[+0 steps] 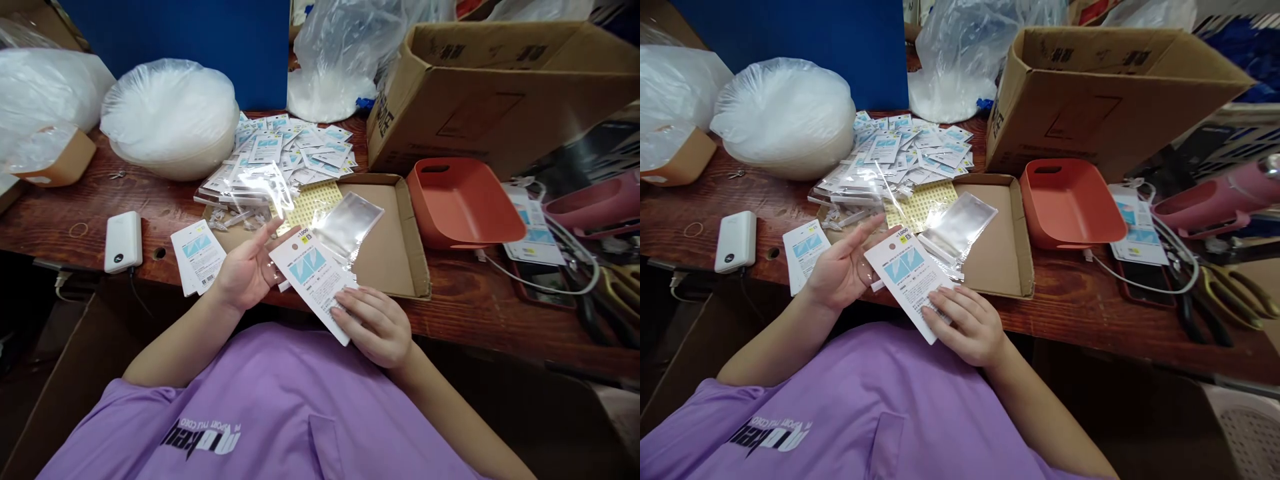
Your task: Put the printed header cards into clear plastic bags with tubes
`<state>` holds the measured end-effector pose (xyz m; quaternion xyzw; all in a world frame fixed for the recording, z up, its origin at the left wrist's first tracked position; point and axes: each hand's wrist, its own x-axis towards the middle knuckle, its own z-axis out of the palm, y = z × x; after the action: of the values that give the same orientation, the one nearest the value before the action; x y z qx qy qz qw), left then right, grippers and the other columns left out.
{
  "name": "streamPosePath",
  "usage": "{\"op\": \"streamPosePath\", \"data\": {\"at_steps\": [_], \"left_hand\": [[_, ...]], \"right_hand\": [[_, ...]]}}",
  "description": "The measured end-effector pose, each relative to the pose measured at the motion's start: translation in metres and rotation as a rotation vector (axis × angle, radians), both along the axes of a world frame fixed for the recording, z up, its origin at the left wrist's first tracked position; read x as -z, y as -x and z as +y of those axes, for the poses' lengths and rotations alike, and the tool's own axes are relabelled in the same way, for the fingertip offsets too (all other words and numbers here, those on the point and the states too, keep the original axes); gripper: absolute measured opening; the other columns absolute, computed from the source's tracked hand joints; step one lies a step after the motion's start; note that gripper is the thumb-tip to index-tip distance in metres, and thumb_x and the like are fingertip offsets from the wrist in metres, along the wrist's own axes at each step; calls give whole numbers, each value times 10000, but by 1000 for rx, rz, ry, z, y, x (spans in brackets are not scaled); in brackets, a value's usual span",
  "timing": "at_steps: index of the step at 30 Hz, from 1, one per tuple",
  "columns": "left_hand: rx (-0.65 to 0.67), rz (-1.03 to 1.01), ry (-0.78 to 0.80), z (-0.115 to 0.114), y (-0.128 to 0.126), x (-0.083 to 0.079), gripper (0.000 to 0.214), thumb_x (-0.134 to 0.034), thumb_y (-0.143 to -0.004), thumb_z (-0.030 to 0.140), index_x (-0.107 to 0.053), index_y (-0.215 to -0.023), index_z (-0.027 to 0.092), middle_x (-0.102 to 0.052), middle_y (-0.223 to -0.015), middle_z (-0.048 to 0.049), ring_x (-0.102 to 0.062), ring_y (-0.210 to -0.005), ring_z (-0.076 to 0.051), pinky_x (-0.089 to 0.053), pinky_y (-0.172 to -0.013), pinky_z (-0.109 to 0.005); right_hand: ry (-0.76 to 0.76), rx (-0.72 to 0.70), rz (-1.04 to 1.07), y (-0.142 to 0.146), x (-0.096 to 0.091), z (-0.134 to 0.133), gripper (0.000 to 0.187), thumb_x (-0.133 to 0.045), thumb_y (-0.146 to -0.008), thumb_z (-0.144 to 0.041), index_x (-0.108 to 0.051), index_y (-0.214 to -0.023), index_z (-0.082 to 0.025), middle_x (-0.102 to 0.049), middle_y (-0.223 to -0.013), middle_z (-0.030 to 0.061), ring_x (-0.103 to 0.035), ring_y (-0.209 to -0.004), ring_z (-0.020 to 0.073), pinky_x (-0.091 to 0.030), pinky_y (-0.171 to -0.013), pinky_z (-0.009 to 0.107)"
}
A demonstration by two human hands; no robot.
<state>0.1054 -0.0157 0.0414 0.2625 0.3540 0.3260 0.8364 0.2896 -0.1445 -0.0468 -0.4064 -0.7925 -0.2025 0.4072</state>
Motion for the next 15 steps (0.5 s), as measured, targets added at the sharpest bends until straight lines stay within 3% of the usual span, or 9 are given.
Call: {"op": "streamPosePath", "data": {"at_steps": [3, 6, 10, 15], "left_hand": [[-16, -38, 6, -5, -7, 4, 364, -331, -971, 273, -570, -1209, 137, -718, -997, -72, -665, -971, -182, -516, -862, -313], [81, -3, 85, -8, -8, 9, 401, -316, -972, 295, -571, -1197, 81, -715, -995, -119, -674, -932, -213, -527, -831, -340], [260, -41, 76, -11, 4, 15, 314, -480, -911, 260, -603, -1146, 92, -719, -940, -114, -678, -713, -181, -531, -624, -277], [272, -101, 7, -9, 21, 20, 273, -577, -862, 238, -628, -1111, 137, -709, -1007, -88, -678, -804, -165, -528, -713, -256]], "right_hand": [[46, 52, -55, 11, -6, 10, 266, -568, -854, -96, -655, -1092, -177, -716, -1007, 79, -644, -1023, 188, -521, -905, 325], [104, 40, -26, 20, -16, 22, 298, -542, -862, -68, -634, -1129, -163, -708, -1038, 85, -636, -1027, 184, -513, -914, 314], [164, 31, 39, 26, -27, 33, 312, -539, -871, -109, -602, -1171, -165, -670, -1121, 111, -581, -1132, 209, -488, -977, 349], [322, 30, 60, 38, -27, 41, 414, -481, -922, -351, -527, -1266, -127, -547, -1299, 188, -412, -1323, 292, -447, -1032, 449]]}}
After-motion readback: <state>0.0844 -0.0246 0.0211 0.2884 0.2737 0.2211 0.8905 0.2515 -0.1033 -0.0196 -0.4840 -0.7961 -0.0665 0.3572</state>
